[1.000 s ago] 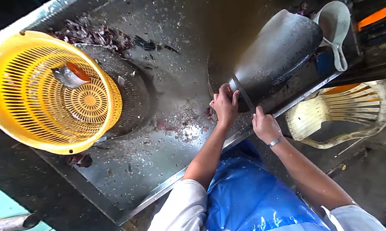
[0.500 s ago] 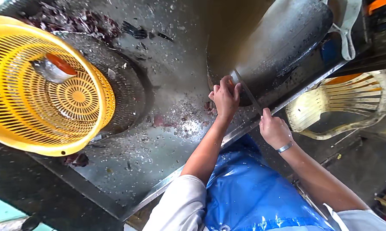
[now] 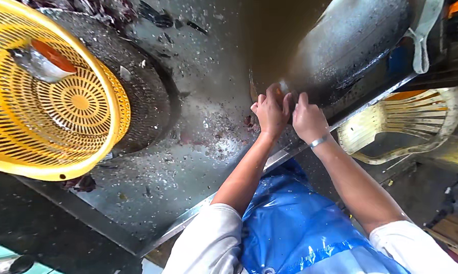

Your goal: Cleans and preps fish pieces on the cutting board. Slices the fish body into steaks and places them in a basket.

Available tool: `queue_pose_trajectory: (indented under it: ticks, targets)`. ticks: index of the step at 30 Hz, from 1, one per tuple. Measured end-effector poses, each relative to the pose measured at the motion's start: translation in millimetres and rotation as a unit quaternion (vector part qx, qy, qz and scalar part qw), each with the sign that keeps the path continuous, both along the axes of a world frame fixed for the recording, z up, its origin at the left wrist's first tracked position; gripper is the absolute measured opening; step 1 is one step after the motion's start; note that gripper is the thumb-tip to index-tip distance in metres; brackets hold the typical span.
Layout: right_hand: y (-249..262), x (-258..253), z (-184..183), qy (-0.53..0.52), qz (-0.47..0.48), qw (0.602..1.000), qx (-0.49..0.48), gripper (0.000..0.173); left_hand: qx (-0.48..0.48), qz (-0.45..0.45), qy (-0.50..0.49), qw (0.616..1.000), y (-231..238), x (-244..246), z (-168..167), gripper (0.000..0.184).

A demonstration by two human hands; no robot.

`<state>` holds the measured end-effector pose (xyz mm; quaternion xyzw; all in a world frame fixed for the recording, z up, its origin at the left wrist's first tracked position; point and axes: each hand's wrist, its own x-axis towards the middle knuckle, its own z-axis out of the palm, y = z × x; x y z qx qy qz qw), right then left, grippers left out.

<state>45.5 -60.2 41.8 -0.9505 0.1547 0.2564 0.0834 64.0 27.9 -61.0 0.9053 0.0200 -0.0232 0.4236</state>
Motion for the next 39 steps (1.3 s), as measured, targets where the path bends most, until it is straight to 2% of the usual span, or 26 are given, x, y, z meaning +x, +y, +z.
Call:
queue_pose_trajectory:
  ticks: [2,5,9,13,18,21,25,27,28,31,33,36,39]
  targets:
    - [-1.9,1.8,-6.8,-0.02,0.008,1.0,0.002,0.033,-0.003,-0.001,0.001,1.0,0.3,0.0,-0.6,0.042]
    - [-15.1,-31.8,4.6,-0.013,0.017,1.0,0.001,0.032,-0.028,-0.002,-0.008,1.0,1.0,-3.5,-2.6,0.043]
    - [-23.0,-66.9,38.4,0.082,0.009,0.995,-0.056,0.027,-0.033,-0.01,0.002,0.999,2.8,-1.7,-2.8,0.044]
    - [-10.4,-42.1,50.5,0.124,0.016,0.988,-0.087,0.027,-0.03,-0.013,0.005,0.999,3.7,2.0,-1.3,0.043]
    - [11.4,19.1,8.6,0.073,-0.005,0.996,-0.055,0.034,-0.031,-0.025,0.028,0.999,6.7,5.8,-0.3,0.045]
    - [9.2,22.4,-1.2,0.045,-0.001,0.998,-0.044,0.031,-0.035,-0.026,0.019,0.999,7.6,7.2,-1.0,0.043]
    - [-6.2,-17.7,38.7,0.108,0.023,0.991,-0.076,0.029,-0.051,-0.034,0.008,0.998,6.9,3.3,-4.8,0.042]
    - [-2.6,-21.8,63.1,0.181,0.016,0.977,-0.113,0.027,-0.062,-0.04,0.015,0.997,7.9,0.1,-2.3,0.043]
    - [0.0,-15.1,64.2,0.199,0.011,0.972,-0.122,0.028,-0.064,-0.04,0.018,0.997,8.3,1.8,-1.2,0.043]
    - [5.1,13.7,18.5,0.123,0.004,0.988,-0.089,0.035,-0.052,-0.038,0.041,0.997,9.2,9.2,1.4,0.042]
    - [7.6,20.9,5.3,0.1,0.002,0.992,-0.075,0.035,-0.049,-0.036,0.056,0.997,9.0,6.5,6.9,0.041]
    - [1.9,5.7,29.9,0.116,0.024,0.989,-0.085,0.03,-0.063,-0.037,0.049,0.996,10.4,7.8,6.2,0.04]
    - [2.8,-4.9,60.6,0.215,0.008,0.968,-0.129,0.028,-0.073,-0.037,0.041,0.996,11.4,7.2,3.7,0.04]
